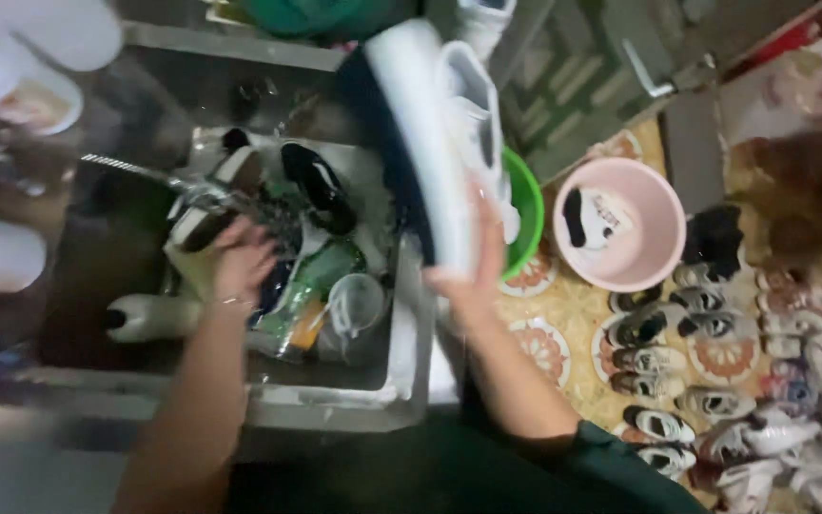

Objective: The person scrubs a white sneaker with a brush and cleaning solution over a sink, then rinses it under running water. They continue to scrub the shoe with a blue sponge, focusing on the sole and sides, and rinse it again before placing it in a green basin.

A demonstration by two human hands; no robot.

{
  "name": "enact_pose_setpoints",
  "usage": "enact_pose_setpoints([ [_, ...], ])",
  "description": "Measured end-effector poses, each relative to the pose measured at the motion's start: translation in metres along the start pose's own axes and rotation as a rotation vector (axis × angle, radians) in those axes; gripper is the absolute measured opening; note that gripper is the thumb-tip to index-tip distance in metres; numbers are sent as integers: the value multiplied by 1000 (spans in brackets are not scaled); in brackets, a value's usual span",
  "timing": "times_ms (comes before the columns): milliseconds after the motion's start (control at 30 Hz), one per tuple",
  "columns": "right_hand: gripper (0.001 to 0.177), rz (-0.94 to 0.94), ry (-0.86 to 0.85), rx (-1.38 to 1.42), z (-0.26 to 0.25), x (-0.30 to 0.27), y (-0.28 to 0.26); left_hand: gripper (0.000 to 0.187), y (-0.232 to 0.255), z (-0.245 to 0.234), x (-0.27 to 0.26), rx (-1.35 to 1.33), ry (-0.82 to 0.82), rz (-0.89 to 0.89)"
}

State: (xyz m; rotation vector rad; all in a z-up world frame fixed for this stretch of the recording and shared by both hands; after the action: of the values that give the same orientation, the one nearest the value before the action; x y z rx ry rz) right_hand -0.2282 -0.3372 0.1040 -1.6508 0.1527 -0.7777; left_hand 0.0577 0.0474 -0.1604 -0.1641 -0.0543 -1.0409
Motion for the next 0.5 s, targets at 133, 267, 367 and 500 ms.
enact_pose_setpoints([
  [133, 119, 83, 592, -121, -149, -2, 11, 5, 60, 56, -22, 1323, 847, 401],
  [267, 82, 69, 554, -85, -224, 12, 10, 8, 112, 118, -19, 804, 883, 626],
  [367, 76, 531, 745, -114, -282, -38, 146, 44, 121, 193, -22, 2801, 563, 313],
  [500, 61, 990, 747, -193, -269, -99, 257, 40, 85, 275, -7, 2787, 522, 146],
])
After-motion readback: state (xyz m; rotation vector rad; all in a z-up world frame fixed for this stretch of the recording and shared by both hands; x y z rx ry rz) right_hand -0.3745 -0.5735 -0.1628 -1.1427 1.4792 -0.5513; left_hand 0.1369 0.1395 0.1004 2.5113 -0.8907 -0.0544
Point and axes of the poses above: each hand's wrist, its own x-axis towards the middle knuckle, its own z-axis out of the palm, y = z × x, the point moved 3 cm from there along x, towards the middle knuckle, and after that the axes turned 4 degrees about -x, right-handed, at the moved point
